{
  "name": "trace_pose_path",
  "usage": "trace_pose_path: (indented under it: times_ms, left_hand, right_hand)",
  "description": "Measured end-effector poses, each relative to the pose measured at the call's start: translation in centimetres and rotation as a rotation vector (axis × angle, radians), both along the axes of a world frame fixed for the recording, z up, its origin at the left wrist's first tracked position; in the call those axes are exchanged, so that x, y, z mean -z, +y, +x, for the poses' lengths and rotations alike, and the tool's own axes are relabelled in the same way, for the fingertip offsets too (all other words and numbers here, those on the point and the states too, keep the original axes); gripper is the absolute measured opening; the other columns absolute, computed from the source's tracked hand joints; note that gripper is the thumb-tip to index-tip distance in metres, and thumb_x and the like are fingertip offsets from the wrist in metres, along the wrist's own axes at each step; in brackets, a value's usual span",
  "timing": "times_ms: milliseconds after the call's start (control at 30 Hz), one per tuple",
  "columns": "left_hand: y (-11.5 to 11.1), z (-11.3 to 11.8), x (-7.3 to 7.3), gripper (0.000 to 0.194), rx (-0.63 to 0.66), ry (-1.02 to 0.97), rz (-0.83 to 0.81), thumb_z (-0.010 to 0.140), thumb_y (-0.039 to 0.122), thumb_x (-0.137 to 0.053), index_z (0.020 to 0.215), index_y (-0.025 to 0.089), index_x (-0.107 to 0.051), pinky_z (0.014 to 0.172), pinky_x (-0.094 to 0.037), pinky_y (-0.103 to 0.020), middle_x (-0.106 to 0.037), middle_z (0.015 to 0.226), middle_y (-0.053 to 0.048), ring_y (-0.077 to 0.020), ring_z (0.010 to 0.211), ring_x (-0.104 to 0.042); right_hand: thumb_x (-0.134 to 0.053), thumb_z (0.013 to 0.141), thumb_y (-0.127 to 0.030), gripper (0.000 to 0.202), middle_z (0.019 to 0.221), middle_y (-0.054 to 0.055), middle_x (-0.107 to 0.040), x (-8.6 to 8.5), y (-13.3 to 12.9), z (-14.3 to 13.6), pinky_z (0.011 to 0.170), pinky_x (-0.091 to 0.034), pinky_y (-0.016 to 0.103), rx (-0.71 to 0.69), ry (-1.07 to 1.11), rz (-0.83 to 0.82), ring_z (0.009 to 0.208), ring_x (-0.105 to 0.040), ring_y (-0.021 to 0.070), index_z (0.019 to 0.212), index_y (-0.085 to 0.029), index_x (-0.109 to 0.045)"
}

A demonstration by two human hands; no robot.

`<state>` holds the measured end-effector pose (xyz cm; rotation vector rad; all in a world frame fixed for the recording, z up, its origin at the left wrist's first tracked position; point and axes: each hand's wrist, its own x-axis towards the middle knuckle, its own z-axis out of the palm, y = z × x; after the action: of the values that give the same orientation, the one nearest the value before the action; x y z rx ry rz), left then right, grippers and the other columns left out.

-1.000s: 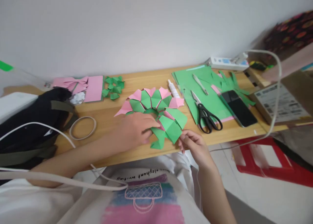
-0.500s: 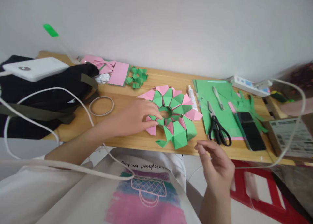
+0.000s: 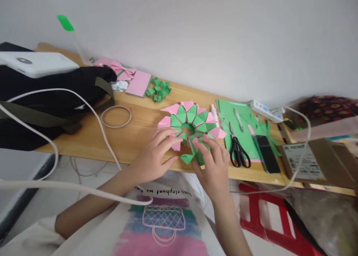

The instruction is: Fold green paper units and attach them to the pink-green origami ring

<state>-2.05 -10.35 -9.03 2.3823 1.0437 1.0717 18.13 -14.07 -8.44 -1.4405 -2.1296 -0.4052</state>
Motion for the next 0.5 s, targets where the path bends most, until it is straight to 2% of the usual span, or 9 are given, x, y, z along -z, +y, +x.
trace_pose_path:
  times_ms: [100, 233, 367, 500]
  left_hand:
    - [0.5, 0.5, 1.1, 0.041, -0.064, 0.094, 0.129, 0.084, 0.016, -0.065, 0.124, 0.013, -0.055, 0.100, -0.048, -0.051, -0.061, 0.127, -0.018, -0.0318, 0.123, -0.054]
    - [1.1, 0.6, 1.5, 0.026, -0.174, 0.085, 0.321, 0.086, 0.007, -0.056, 0.110, 0.015, -0.060, 0.094, -0.052, -0.046, -0.070, 0.114, -0.013, -0.0284, 0.113, -0.063]
    - [1.6, 0.6, 1.3, 0.016, -0.199, 0.001, 0.376, 0.088, 0.007, -0.058, 0.099, 0.017, -0.062, 0.090, -0.054, -0.039, -0.075, 0.095, -0.005, -0.0216, 0.101, -0.069]
    - [2.1, 0.8, 1.4, 0.011, -0.204, -0.036, 0.412, 0.089, 0.009, -0.060, 0.092, 0.020, -0.063, 0.089, -0.054, -0.037, -0.077, 0.091, -0.001, -0.0182, 0.097, -0.072]
  right_hand:
    - [-0.060, 0.084, -0.010, 0.032, 0.104, 0.007, -0.068, 1.0, 0.4, -0.6, 0.090, -0.046, 0.038, 0.012, 0.105, 0.144, 0.106, -0.061, 0.0232, 0.113, -0.023, -0.060]
    - [-0.059, 0.083, -0.004, 0.036, 0.097, 0.005, -0.069, 1.7, 0.9, -1.0, 0.090, -0.046, 0.037, 0.001, 0.158, 0.232, 0.100, -0.064, 0.0206, 0.113, -0.025, -0.061]
    - [-0.057, 0.084, -0.004, 0.034, 0.096, 0.006, -0.071, 1.8, 1.2, -1.3, 0.087, -0.048, 0.037, -0.011, 0.184, 0.247, 0.098, -0.065, 0.0209, 0.111, -0.025, -0.063]
    - [-0.051, 0.086, -0.004, 0.035, 0.098, 0.007, -0.071, 2.1, 1.4, -1.8, 0.086, -0.049, 0.039, 0.009, 0.230, 0.256, 0.099, -0.065, 0.0221, 0.112, -0.025, -0.063]
